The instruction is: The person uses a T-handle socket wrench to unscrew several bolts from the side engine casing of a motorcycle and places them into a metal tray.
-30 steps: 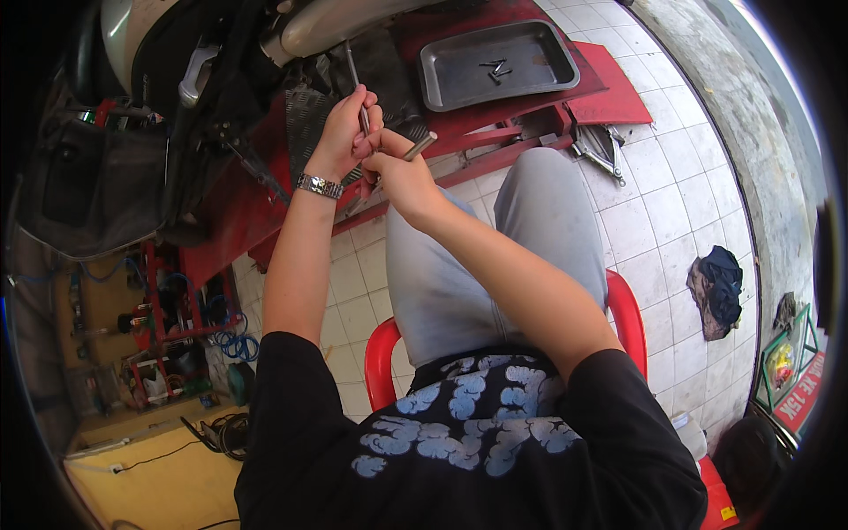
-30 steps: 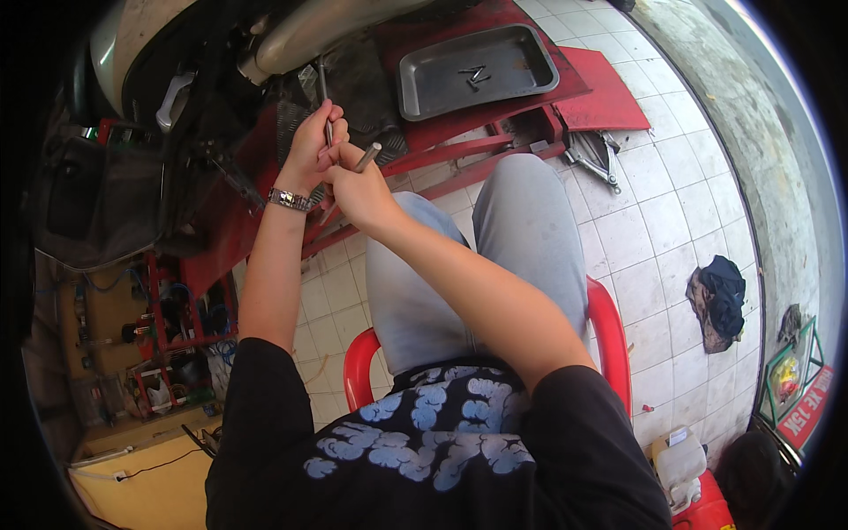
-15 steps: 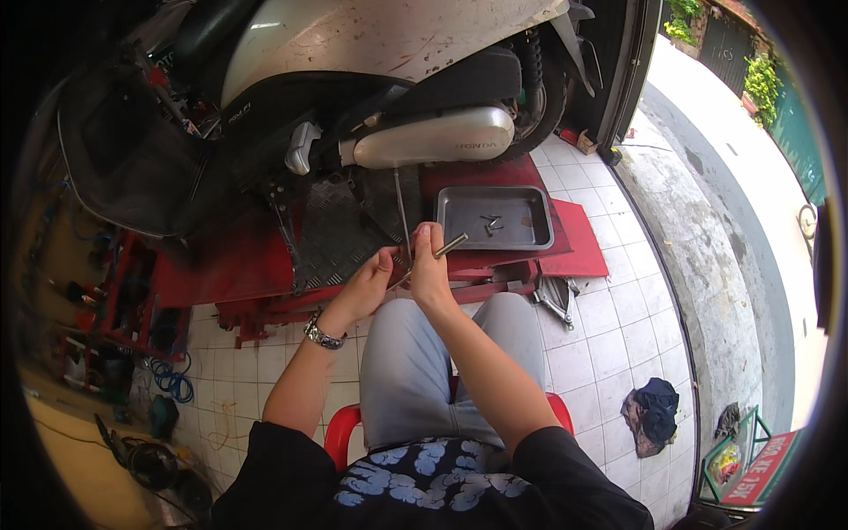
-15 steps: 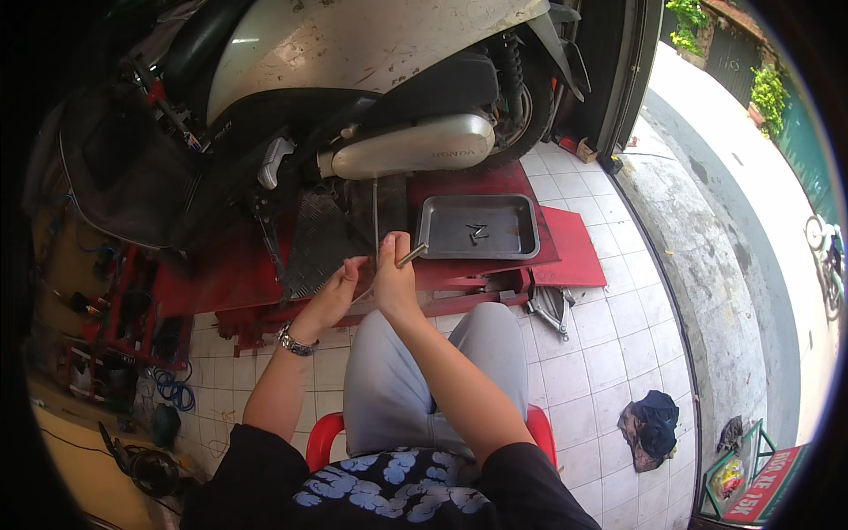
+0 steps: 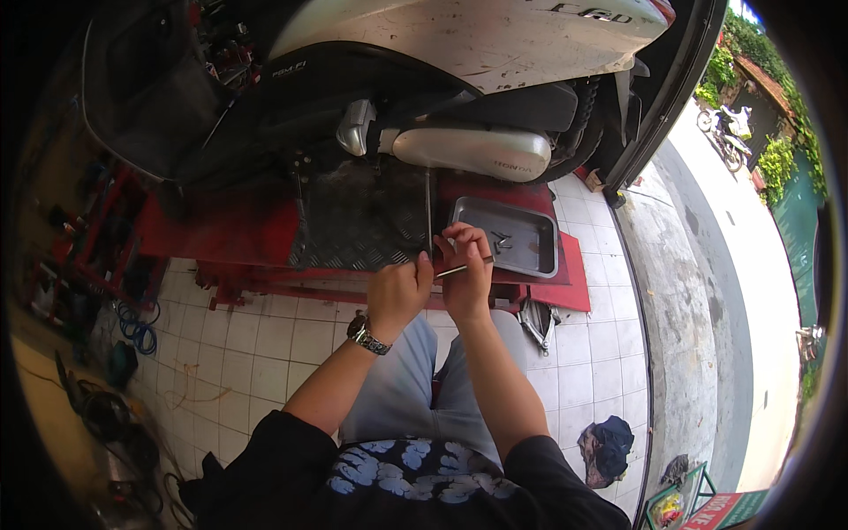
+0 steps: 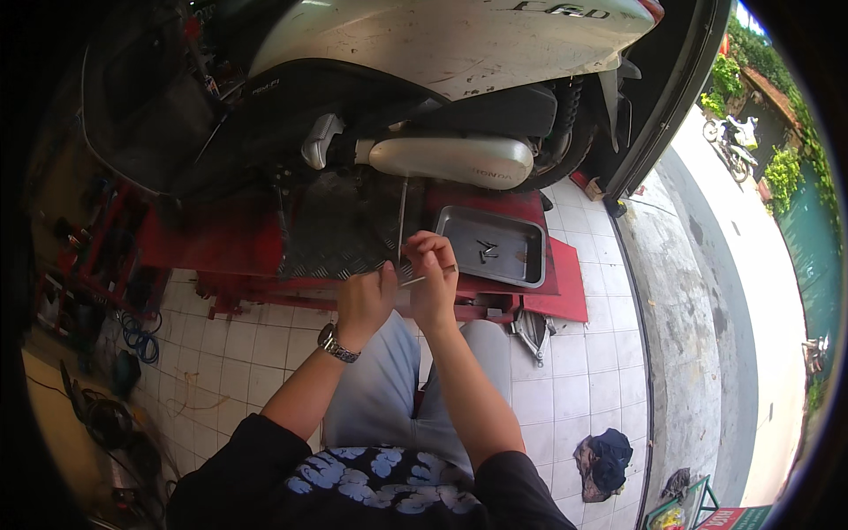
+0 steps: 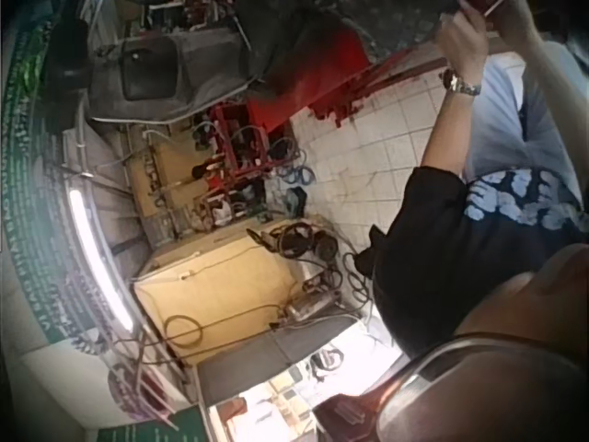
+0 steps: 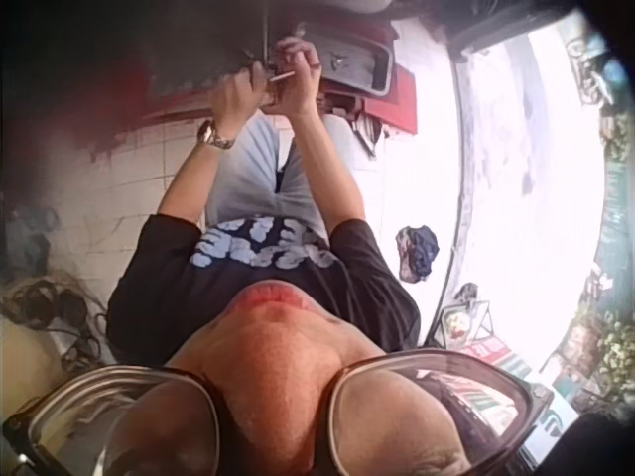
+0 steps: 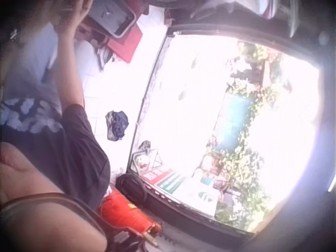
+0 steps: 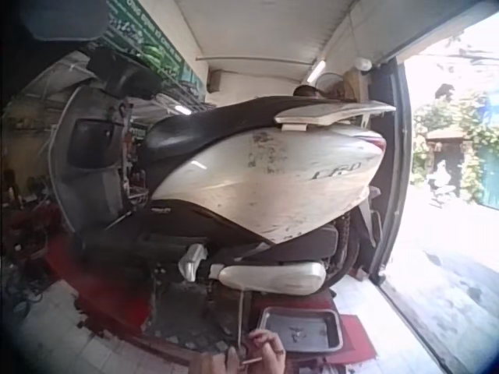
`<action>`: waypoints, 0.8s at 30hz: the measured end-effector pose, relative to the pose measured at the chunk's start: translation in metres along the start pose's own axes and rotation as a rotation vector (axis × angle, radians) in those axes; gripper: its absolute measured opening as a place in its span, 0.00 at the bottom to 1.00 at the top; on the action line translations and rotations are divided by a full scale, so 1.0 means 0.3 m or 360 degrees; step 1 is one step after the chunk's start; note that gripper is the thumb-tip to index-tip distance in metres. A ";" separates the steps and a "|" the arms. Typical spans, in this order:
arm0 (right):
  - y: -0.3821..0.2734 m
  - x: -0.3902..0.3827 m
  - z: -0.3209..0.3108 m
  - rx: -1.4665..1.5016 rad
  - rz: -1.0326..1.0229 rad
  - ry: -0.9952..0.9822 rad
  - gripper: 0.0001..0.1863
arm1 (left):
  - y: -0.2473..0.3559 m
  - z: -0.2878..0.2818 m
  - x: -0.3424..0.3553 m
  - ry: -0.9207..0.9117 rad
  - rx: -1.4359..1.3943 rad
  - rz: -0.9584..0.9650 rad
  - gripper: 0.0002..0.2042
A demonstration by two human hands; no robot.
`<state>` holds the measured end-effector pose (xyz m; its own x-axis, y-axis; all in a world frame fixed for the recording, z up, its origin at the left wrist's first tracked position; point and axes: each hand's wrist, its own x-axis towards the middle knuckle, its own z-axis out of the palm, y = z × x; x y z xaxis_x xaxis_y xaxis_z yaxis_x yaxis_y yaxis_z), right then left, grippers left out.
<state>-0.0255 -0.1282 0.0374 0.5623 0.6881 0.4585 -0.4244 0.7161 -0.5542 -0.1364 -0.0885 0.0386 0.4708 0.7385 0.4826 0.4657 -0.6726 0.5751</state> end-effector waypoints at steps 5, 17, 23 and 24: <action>0.020 0.028 0.003 0.0635 0.0462 -0.0330 0.29 | -0.069 0.003 0.006 -0.0009 -0.0006 -0.0002 0.23; 0.022 0.099 0.173 -0.0829 0.1040 -0.0670 0.25 | -0.173 0.130 -0.084 0.0020 -0.1121 -0.0342 0.13; 0.029 0.063 0.140 -0.0919 0.1074 -0.0722 0.26 | -0.143 0.199 -0.111 -0.0137 -0.1805 -0.0516 0.15; 0.013 0.099 0.155 -0.0949 0.1122 -0.0655 0.27 | -0.157 0.206 -0.059 -0.0192 -0.1809 -0.0476 0.15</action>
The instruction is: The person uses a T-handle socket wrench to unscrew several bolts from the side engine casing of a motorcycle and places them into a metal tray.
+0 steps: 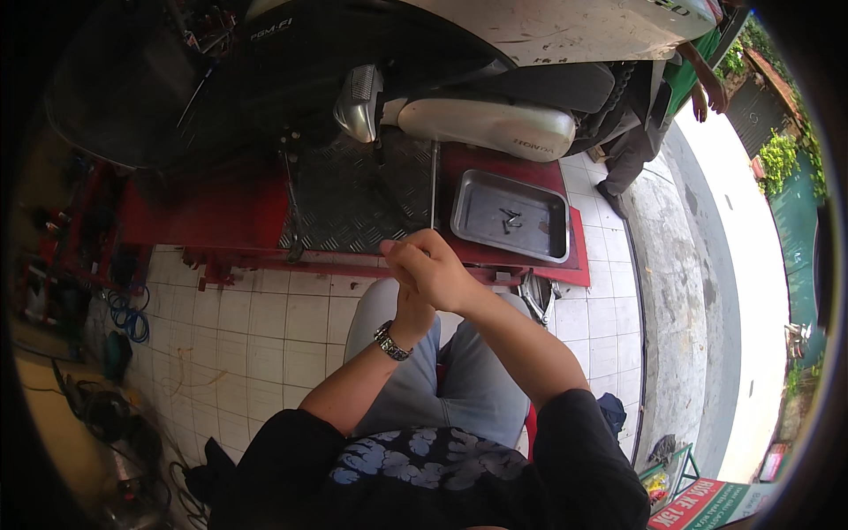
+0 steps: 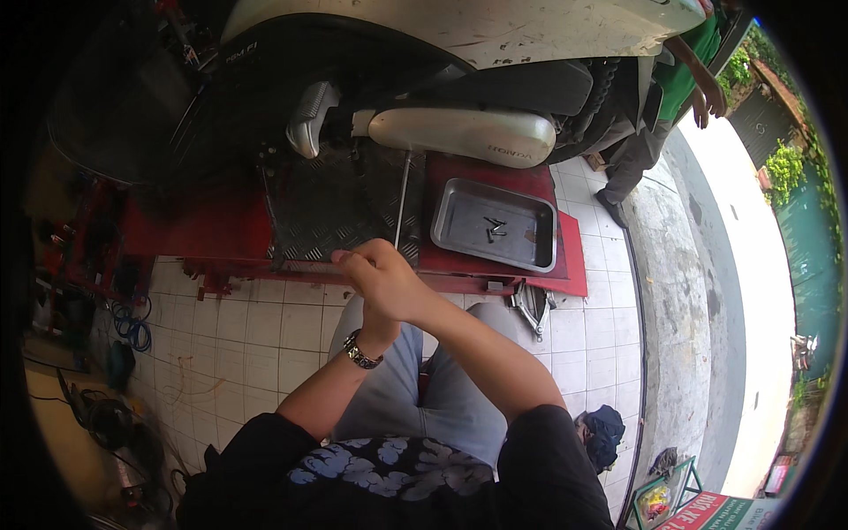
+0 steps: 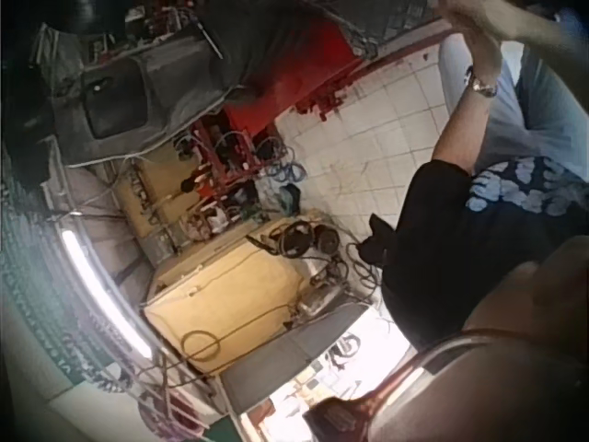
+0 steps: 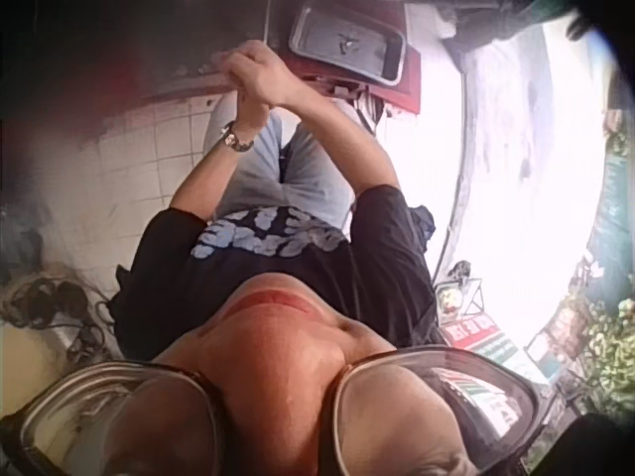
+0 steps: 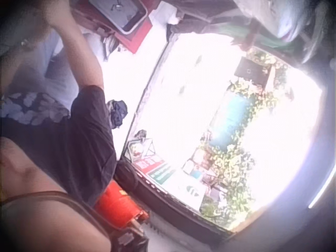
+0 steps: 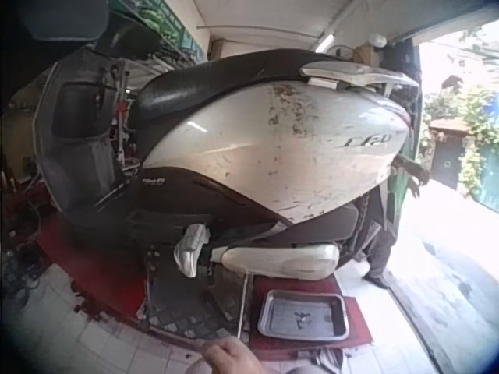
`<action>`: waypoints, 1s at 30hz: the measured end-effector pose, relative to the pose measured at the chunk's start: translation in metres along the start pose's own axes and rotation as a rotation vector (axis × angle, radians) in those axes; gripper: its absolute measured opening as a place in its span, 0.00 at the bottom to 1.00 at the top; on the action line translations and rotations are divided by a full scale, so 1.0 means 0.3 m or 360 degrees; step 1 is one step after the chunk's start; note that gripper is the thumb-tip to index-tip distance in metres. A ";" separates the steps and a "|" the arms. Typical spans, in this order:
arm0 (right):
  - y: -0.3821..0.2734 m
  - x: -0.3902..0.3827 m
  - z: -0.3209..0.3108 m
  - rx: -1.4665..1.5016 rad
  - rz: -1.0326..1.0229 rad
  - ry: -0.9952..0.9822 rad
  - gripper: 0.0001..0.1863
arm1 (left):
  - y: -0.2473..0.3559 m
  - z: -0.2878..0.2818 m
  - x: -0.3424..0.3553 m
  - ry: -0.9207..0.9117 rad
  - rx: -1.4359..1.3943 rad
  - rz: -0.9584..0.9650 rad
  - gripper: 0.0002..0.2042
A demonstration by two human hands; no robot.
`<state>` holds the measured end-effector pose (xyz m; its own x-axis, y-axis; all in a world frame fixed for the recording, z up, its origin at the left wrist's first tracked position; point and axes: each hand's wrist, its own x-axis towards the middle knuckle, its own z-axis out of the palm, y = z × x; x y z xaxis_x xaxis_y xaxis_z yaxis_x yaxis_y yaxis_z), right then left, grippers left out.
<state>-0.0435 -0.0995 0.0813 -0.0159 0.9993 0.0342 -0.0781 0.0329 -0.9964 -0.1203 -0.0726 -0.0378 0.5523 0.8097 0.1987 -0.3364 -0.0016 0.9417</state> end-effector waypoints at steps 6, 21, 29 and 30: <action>0.043 -0.112 0.035 -0.0171 -0.0847 0.0637 0.16 | 0.091 0.039 -0.032 -0.0119 0.0033 -0.0044 0.17; 0.043 0.094 0.144 -0.1306 -0.0095 -0.0434 0.29 | -0.127 0.068 -0.082 0.0087 -0.1789 -0.0242 0.11; -0.083 0.084 0.097 -0.1382 0.0154 -0.0736 0.31 | -0.017 0.232 -0.069 0.0336 -0.2097 -0.0496 0.11; -0.106 0.086 0.094 -0.1414 0.0211 -0.0785 0.31 | -0.039 0.247 -0.049 0.0214 -0.2017 -0.0311 0.10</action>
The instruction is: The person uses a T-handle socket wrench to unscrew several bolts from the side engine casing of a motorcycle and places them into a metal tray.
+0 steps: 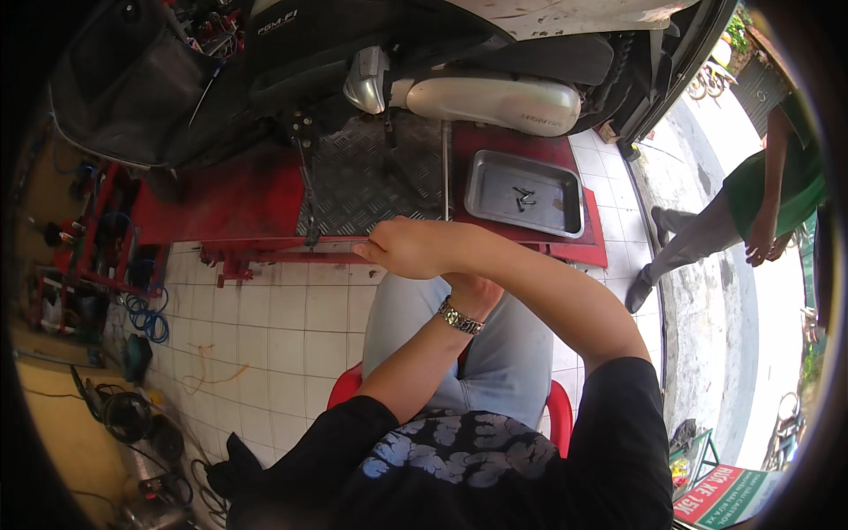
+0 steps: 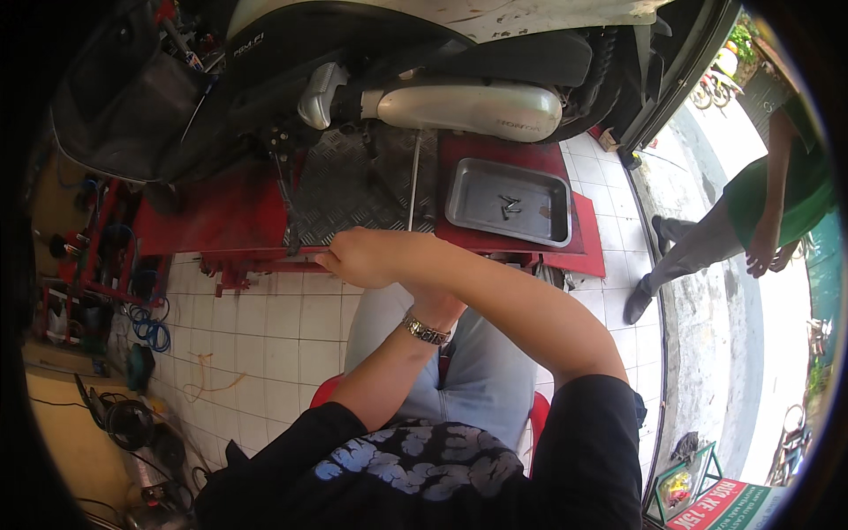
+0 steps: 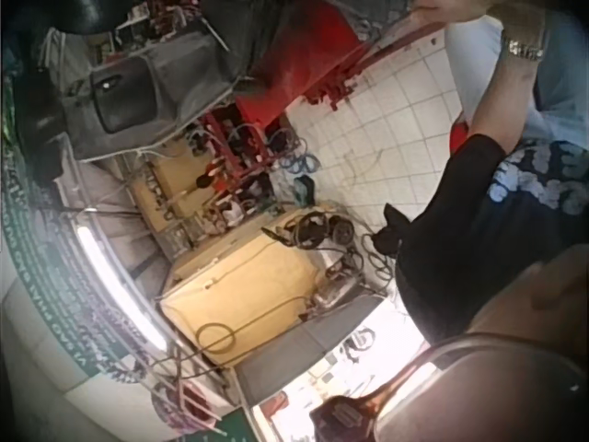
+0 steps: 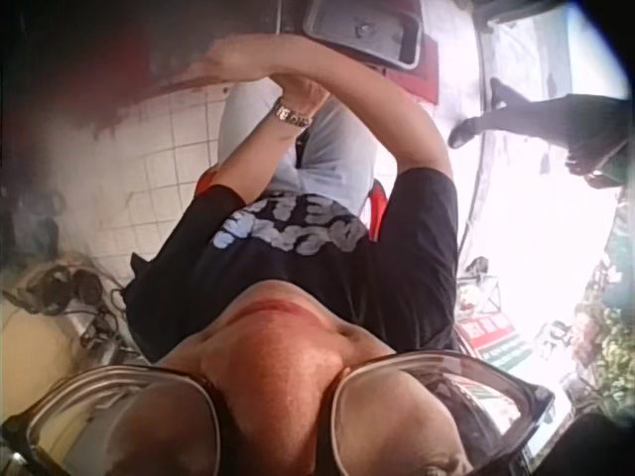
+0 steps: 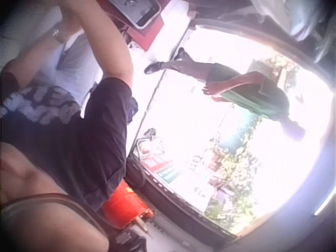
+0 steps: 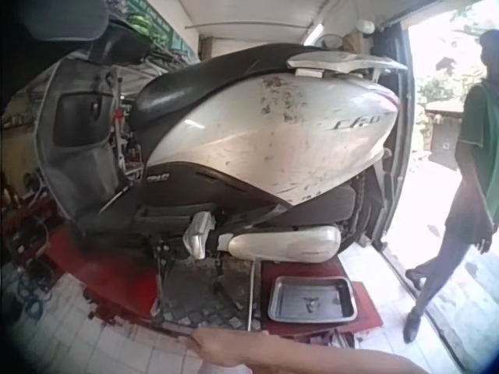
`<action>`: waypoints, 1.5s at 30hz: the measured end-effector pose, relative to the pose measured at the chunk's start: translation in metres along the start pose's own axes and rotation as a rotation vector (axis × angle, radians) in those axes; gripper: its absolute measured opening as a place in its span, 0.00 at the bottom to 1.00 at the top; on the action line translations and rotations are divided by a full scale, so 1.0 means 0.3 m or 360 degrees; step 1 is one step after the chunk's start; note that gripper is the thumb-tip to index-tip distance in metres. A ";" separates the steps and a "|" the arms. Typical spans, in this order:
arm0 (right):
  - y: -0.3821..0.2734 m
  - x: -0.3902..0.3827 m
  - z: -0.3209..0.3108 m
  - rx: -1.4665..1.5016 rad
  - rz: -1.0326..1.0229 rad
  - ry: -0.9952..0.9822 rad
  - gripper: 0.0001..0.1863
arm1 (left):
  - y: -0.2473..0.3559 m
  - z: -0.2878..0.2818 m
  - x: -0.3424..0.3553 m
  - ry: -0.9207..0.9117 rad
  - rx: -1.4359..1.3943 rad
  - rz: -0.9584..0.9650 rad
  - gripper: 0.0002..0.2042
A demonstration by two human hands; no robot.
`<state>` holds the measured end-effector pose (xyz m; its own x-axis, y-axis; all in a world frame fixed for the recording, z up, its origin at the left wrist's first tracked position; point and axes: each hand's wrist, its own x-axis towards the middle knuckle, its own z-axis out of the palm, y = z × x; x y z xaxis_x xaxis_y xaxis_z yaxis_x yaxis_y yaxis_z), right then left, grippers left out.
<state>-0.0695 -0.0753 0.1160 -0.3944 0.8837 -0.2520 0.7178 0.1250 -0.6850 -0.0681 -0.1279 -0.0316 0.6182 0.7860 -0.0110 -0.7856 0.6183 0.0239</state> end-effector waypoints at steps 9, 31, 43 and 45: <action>-0.014 -0.005 0.039 -0.0568 0.0039 -0.0110 0.22 | -0.014 0.114 0.093 -0.0845 -0.0639 -0.0049 0.17; 0.234 -0.224 0.233 0.0641 0.0568 0.1679 0.32 | 0.351 0.231 -0.050 0.0211 0.2066 0.2020 0.17; 0.260 -0.161 0.304 0.3111 -0.0615 0.2295 0.23 | 0.418 0.370 -0.037 -0.1254 0.4916 0.0361 0.29; 0.212 -0.148 0.313 0.3486 -0.0710 0.2188 0.25 | 0.426 0.348 -0.039 -0.1202 0.4905 0.0221 0.28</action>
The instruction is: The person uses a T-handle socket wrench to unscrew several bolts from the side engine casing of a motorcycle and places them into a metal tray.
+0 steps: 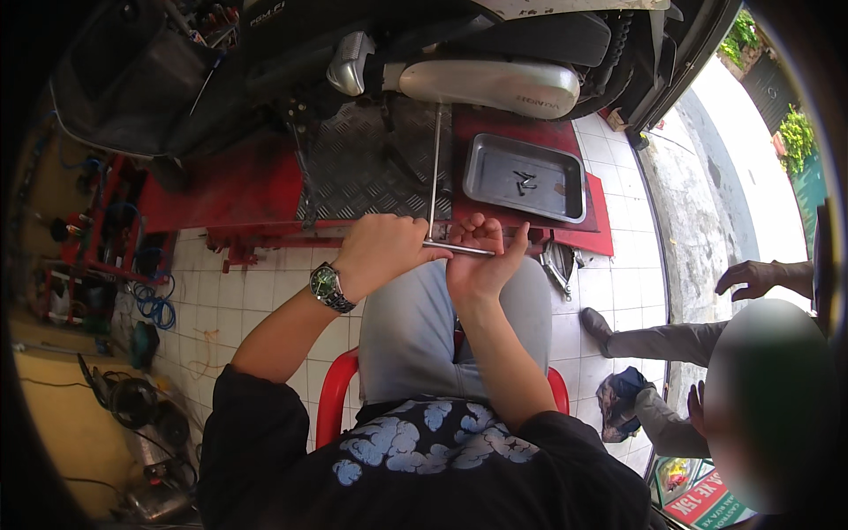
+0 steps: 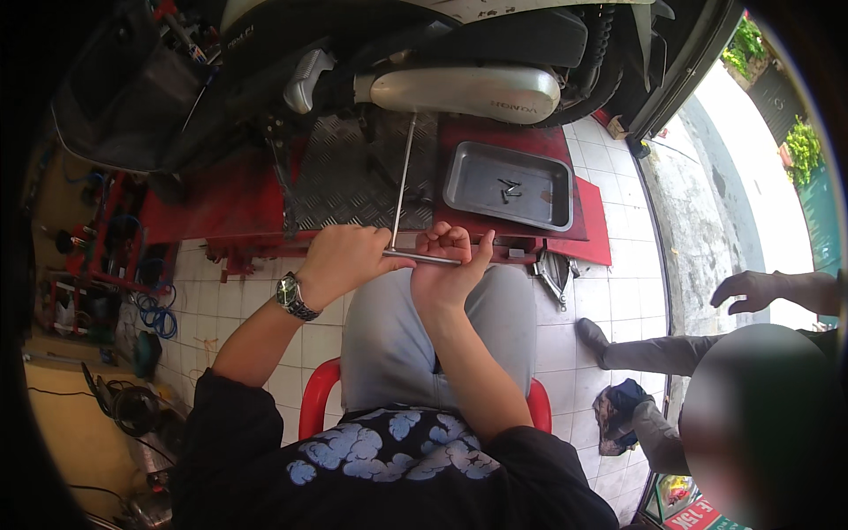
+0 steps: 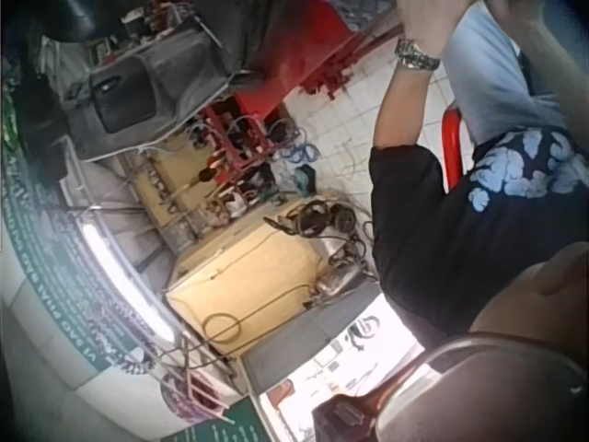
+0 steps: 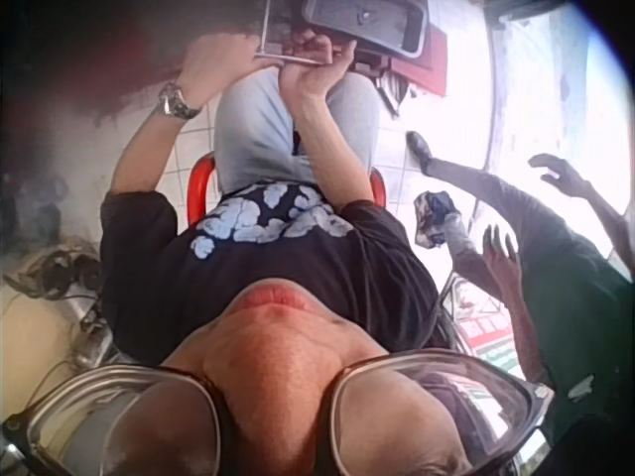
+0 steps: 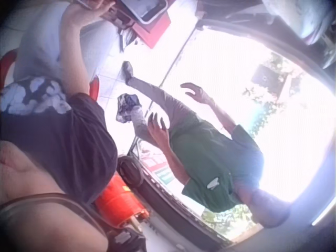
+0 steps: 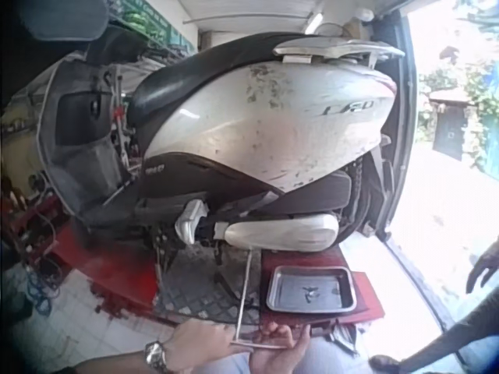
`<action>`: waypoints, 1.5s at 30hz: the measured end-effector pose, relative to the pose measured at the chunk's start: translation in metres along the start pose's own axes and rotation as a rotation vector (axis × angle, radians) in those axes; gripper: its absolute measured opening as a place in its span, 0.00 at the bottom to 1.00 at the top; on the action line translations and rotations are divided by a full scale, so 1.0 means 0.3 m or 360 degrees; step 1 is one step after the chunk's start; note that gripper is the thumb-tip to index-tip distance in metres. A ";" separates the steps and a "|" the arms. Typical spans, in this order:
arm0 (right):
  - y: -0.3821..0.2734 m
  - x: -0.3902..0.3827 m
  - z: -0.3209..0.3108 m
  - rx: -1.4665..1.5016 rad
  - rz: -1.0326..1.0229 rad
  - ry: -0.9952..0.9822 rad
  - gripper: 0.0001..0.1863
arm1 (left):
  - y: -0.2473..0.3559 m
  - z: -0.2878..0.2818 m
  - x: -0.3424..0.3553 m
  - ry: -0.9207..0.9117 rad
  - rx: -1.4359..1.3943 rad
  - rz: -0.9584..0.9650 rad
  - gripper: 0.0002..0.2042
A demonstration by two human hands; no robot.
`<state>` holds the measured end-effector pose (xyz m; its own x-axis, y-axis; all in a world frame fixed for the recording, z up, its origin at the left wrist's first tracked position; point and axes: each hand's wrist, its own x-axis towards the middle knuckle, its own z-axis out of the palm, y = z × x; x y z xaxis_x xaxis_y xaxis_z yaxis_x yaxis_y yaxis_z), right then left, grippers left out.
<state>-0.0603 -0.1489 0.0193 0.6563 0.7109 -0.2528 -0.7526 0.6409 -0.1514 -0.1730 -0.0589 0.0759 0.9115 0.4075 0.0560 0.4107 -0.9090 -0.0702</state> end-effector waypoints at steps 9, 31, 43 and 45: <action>-0.014 0.066 0.052 -0.0553 0.0167 -0.0739 0.28 | -0.025 0.194 0.007 -0.0073 -0.1252 -0.0120 0.22; -0.186 0.253 0.039 -0.1058 0.1271 -0.1052 0.23 | 0.043 0.283 0.025 0.0154 -0.2022 -0.0175 0.17; -0.082 0.151 0.120 -0.1250 0.0457 -0.0455 0.23 | 0.052 0.298 0.024 0.0140 -0.2409 -0.0174 0.20; -0.069 0.151 0.127 -0.1148 0.0463 -0.0420 0.24 | 0.043 0.323 0.024 0.0164 -0.2444 -0.0199 0.21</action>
<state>-0.0130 -0.1189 0.0473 0.3528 0.9223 -0.1574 -0.6857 0.1404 -0.7142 -0.1591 -0.0592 -0.0212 0.8421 0.5366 0.0540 0.0052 -0.1082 0.9941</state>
